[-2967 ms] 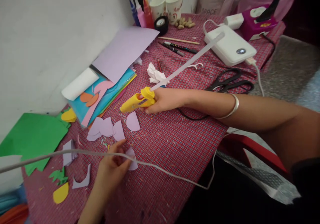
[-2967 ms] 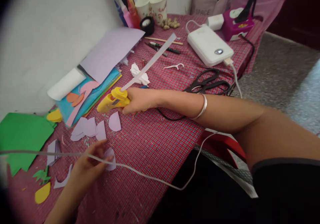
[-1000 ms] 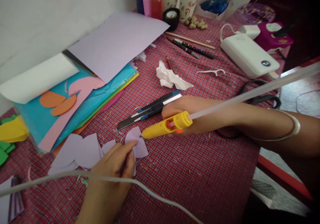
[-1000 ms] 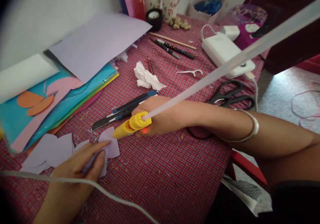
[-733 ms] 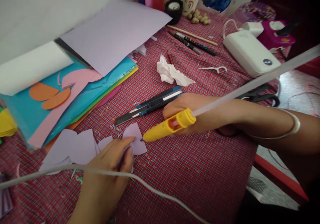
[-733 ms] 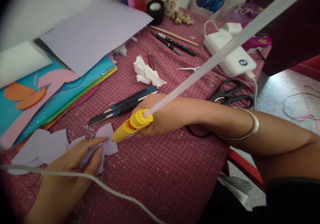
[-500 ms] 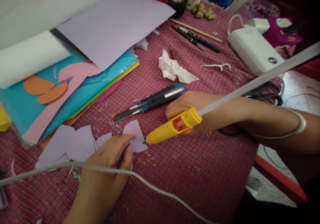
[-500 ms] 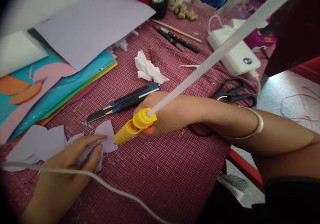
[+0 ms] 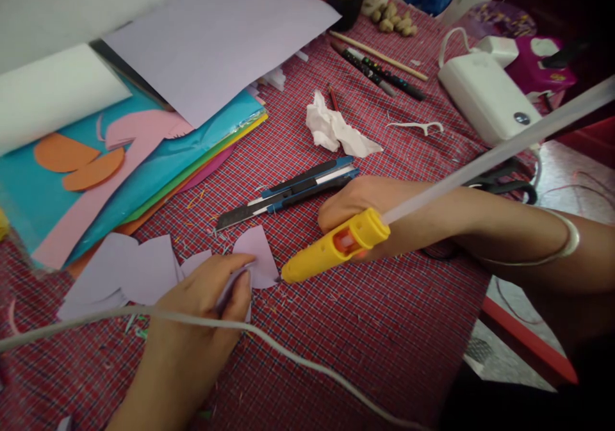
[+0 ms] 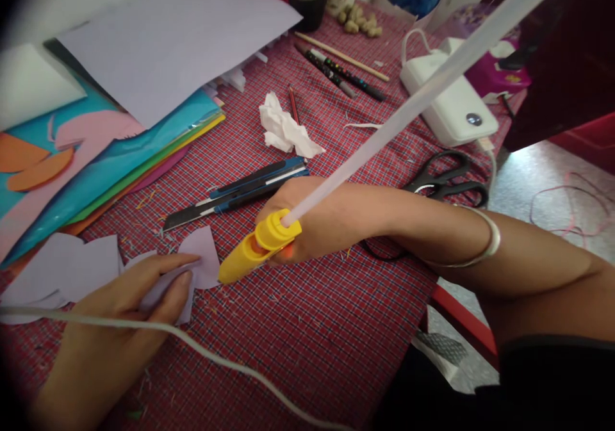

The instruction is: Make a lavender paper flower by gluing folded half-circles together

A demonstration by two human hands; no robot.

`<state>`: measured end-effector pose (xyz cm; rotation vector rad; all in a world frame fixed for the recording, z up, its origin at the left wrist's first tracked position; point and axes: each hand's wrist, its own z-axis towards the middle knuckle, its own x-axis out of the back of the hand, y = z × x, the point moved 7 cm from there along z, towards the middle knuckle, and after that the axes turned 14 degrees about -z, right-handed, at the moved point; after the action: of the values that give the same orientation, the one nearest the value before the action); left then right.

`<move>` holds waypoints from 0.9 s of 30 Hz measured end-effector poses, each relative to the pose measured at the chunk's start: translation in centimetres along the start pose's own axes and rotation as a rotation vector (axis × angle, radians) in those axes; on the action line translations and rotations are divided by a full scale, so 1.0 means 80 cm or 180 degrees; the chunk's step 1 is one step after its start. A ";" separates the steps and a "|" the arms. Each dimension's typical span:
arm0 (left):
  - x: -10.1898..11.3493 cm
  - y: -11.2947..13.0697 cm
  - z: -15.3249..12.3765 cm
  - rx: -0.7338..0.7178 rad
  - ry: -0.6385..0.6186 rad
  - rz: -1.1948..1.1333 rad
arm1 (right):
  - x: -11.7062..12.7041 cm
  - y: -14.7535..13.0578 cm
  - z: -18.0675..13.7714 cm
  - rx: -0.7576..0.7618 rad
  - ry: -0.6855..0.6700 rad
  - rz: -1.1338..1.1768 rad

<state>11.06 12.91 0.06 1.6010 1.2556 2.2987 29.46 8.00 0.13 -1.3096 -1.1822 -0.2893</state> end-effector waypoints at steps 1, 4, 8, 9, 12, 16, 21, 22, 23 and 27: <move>0.001 0.000 0.000 0.0011 0.0009 -0.0022 | 0.001 0.000 0.000 0.0012 0.0066 -0.0029; 0.001 -0.002 -0.001 0.0074 -0.0011 -0.0058 | 0.005 0.000 0.001 -0.0005 0.0360 -0.0152; -0.001 -0.004 -0.001 0.0176 -0.0106 -0.0070 | 0.012 0.001 0.003 -0.0158 0.0701 -0.0267; -0.001 -0.004 0.000 0.0172 -0.0099 -0.0074 | 0.013 0.001 0.003 -0.0207 0.0753 -0.0314; 0.000 -0.003 0.000 0.0128 -0.0093 -0.0101 | 0.015 0.002 0.005 -0.0351 0.0869 -0.0489; 0.001 0.000 0.002 0.0056 -0.0041 -0.0107 | 0.015 0.007 0.006 -0.0504 0.0991 -0.0549; 0.002 0.007 0.004 -0.0119 0.0065 0.0052 | 0.015 0.012 0.006 -0.0658 0.1021 -0.0599; 0.002 0.008 0.004 -0.0145 0.0079 0.0081 | 0.016 0.011 0.006 -0.0692 0.1011 -0.0628; 0.002 0.009 0.004 -0.0156 0.0091 0.0096 | 0.017 0.011 0.007 -0.0707 0.1002 -0.0651; 0.002 0.008 0.005 -0.0136 0.0101 0.0083 | 0.018 0.006 0.009 -0.0655 0.0958 -0.0640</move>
<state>11.52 12.80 0.63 1.5828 1.1907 2.3586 30.09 9.39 0.80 -1.2707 -1.0464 -0.7452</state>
